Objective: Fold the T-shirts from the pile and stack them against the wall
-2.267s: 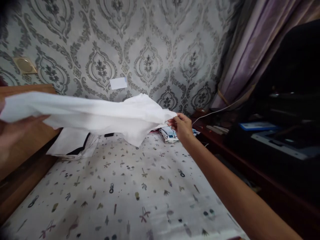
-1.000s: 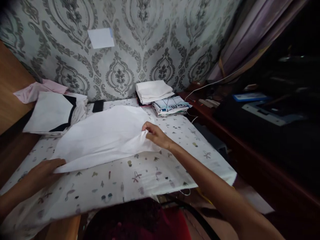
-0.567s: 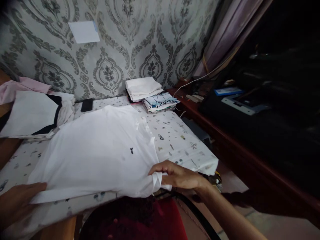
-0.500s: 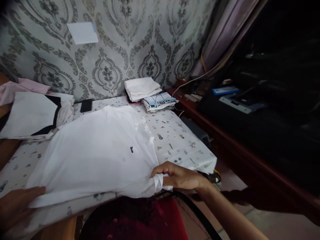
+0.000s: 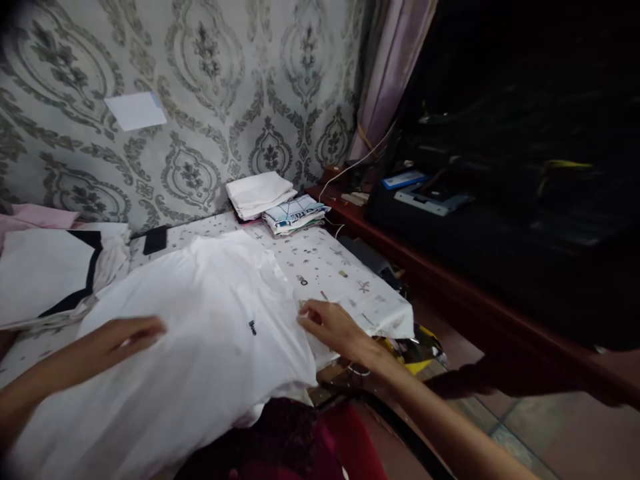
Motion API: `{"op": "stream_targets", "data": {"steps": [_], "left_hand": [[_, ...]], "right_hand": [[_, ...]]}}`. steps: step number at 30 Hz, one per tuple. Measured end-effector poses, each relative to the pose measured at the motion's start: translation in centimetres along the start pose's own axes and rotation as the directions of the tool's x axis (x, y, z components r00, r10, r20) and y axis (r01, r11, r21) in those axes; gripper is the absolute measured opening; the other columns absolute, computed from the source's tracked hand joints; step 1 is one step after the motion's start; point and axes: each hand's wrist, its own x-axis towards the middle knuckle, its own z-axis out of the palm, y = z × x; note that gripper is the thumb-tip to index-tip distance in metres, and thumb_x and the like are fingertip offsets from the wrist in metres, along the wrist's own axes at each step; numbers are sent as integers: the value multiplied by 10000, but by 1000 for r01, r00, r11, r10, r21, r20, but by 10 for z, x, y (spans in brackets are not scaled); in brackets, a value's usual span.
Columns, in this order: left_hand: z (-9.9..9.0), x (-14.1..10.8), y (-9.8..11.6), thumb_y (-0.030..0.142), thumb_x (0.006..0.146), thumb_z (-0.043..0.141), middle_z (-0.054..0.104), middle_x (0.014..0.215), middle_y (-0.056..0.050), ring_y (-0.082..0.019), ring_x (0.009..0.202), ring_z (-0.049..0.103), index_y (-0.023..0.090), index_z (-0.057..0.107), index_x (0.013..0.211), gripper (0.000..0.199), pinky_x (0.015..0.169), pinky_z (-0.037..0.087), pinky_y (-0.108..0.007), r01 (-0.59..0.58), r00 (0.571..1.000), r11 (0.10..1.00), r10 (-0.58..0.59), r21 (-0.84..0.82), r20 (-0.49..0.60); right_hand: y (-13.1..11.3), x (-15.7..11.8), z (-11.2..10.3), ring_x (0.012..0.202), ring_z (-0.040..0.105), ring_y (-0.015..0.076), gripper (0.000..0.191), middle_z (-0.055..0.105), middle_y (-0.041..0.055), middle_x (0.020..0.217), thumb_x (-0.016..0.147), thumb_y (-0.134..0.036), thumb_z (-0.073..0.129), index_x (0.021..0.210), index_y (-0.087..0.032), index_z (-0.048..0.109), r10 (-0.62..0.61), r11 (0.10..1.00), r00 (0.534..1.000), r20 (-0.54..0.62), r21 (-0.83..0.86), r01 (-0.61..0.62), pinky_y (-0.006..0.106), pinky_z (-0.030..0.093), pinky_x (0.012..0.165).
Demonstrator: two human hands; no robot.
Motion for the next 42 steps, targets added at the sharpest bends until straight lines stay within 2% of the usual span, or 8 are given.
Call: {"op": "stream_targets", "data": {"steps": [2, 6, 12, 19, 24, 30, 37, 42], "left_hand": [[-9, 78, 35, 453, 916, 417, 723, 921, -33, -209, 856, 677, 245, 683, 1060, 367, 794, 531, -300, -119, 993, 983, 122, -139, 13], [3, 215, 86, 258, 910, 373, 707, 1045, -83, -209, 918, 680, 204, 623, 1210, 394, 835, 509, -318, -180, 982, 982, 176, -55, -74], [27, 304, 109, 121, 768, 527, 733, 1004, -60, -234, 932, 660, 244, 693, 1008, 317, 821, 464, -308, -182, 983, 976, 181, 122, 25], [28, 317, 112, 89, 716, 556, 601, 581, 50, -149, 567, 589, 224, 552, 765, 143, 598, 415, -242, -127, 991, 992, 125, 30, 46], [32, 334, 131, 81, 805, 490, 661, 732, 37, -94, 512, 608, 213, 508, 911, 170, 565, 432, -214, -102, 991, 988, 91, -117, -96], [60, 342, 152, 97, 860, 493, 698, 816, -2, -127, 669, 672, 213, 513, 1004, 186, 667, 506, -244, -93, 985, 970, 57, -223, -165], [79, 304, 144, 147, 881, 502, 673, 1159, -76, -194, 1087, 635, 214, 491, 1216, 342, 943, 490, -336, -234, 962, 942, 189, -242, -196], [85, 251, 153, 190, 901, 482, 618, 1209, -89, -245, 1173, 569, 206, 558, 1168, 278, 1028, 443, -406, -460, 884, 879, 439, -126, -163]], "right_hand": [[2, 17, 5, 815, 629, 213, 201, 693, 77, 913, 915, -352, 563, 972, -194, 674, 61, 972, 980, -190, -213, -102, 337, 472, 756], [-5, 43, 14, 969, 638, 263, 192, 682, 119, 1040, 904, -355, 607, 979, -182, 648, 104, 919, 962, -254, -345, -191, 371, 473, 855], [-12, 59, 17, 981, 609, 262, 81, 661, 108, 1000, 855, -276, 616, 869, -197, 604, 128, 924, 967, -221, -328, -197, 381, 436, 891], [14, 65, 12, 634, 467, 139, 173, 493, -37, 646, 784, -225, 554, 678, -228, 417, 94, 994, 959, -266, 87, -74, 264, 349, 605], [47, 70, -12, 586, 440, 124, 204, 457, -50, 598, 724, -291, 577, 638, -235, 400, 99, 939, 915, -392, 340, 45, 236, 354, 527], [69, 67, -39, 470, 450, 115, 189, 466, -74, 543, 704, -300, 625, 671, -238, 450, 215, 940, 928, -305, 323, -112, 239, 355, 452], [57, 36, -33, 611, 631, 144, 299, 690, -5, 786, 828, -270, 581, 1121, -215, 554, 171, 973, 918, -358, 208, -100, 286, 490, 661], [53, -32, 2, 713, 639, 172, 271, 679, 51, 891, 901, -421, 544, 1068, -213, 590, 214, 926, 816, -537, 379, 7, 294, 497, 626]]}}
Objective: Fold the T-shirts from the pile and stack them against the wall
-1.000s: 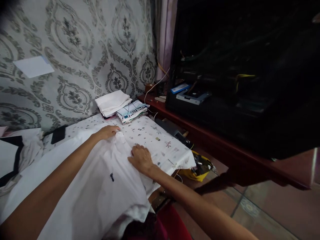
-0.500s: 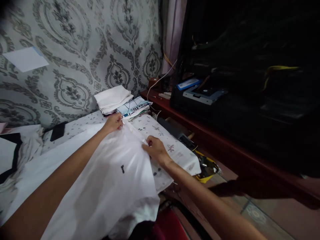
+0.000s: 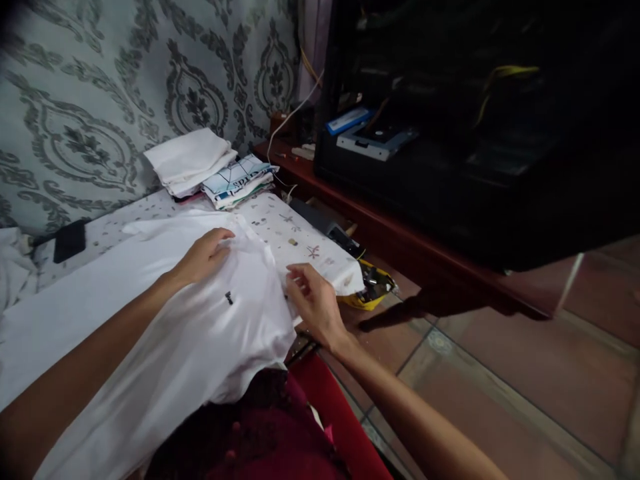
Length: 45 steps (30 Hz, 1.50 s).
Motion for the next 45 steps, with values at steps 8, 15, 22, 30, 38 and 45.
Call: {"op": "stream_targets", "data": {"steps": [8, 15, 22, 30, 38, 45], "left_hand": [[31, 11, 64, 228, 956, 457, 621, 1099, -75, -221, 979, 615, 220, 540, 1267, 321, 893, 473, -355, -29, 985, 993, 9, 115, 170], [42, 36, 74, 219, 934, 481, 677, 962, -57, -237, 933, 623, 219, 592, 942, 111, 825, 461, -342, 56, 990, 965, -87, 256, 111], [57, 41, 73, 203, 958, 461, 690, 1018, -65, -238, 977, 636, 219, 592, 957, 132, 837, 460, -338, 105, 991, 953, -124, 284, 49], [62, 4, 75, 180, 961, 452, 649, 1211, -99, -230, 1160, 591, 178, 492, 1260, 302, 1000, 463, -356, -4, 1000, 985, 3, 170, 5], [47, -116, 78, 323, 1012, 419, 452, 1533, -132, -235, 1465, 364, 231, 410, 1429, 427, 1204, 259, -559, -26, 992, 981, 1, 193, 126], [34, -234, 86, 348, 1017, 386, 466, 1538, -121, -257, 1477, 350, 229, 479, 1380, 393, 1224, 253, -598, 90, 992, 951, -112, 297, 59]], "right_hand": [[38, -85, 15, 827, 611, 214, 408, 667, 71, 915, 869, -589, 602, 967, -194, 639, 212, 967, 977, -14, 147, -207, 337, 502, 747], [40, -88, 20, 672, 467, 139, 479, 503, -8, 682, 860, -630, 593, 694, -182, 556, 166, 925, 980, 110, 328, -193, 268, 421, 649], [29, -102, 3, 519, 290, 84, 497, 359, -61, 597, 856, -657, 595, 699, -209, 448, 276, 887, 961, 23, 377, -265, 211, 256, 455], [53, -107, 12, 512, 344, 94, 548, 429, -43, 585, 759, -728, 645, 709, -202, 501, 383, 870, 923, 40, 320, -375, 208, 247, 421], [58, -102, 2, 522, 488, 122, 478, 539, -23, 576, 728, -638, 738, 712, -186, 587, 470, 804, 868, 159, 329, -495, 221, 390, 460], [68, -104, 5, 882, 732, 344, 565, 781, 109, 863, 620, -528, 820, 1046, -165, 740, 531, 717, 669, 520, 145, -682, 448, 595, 823]]}}
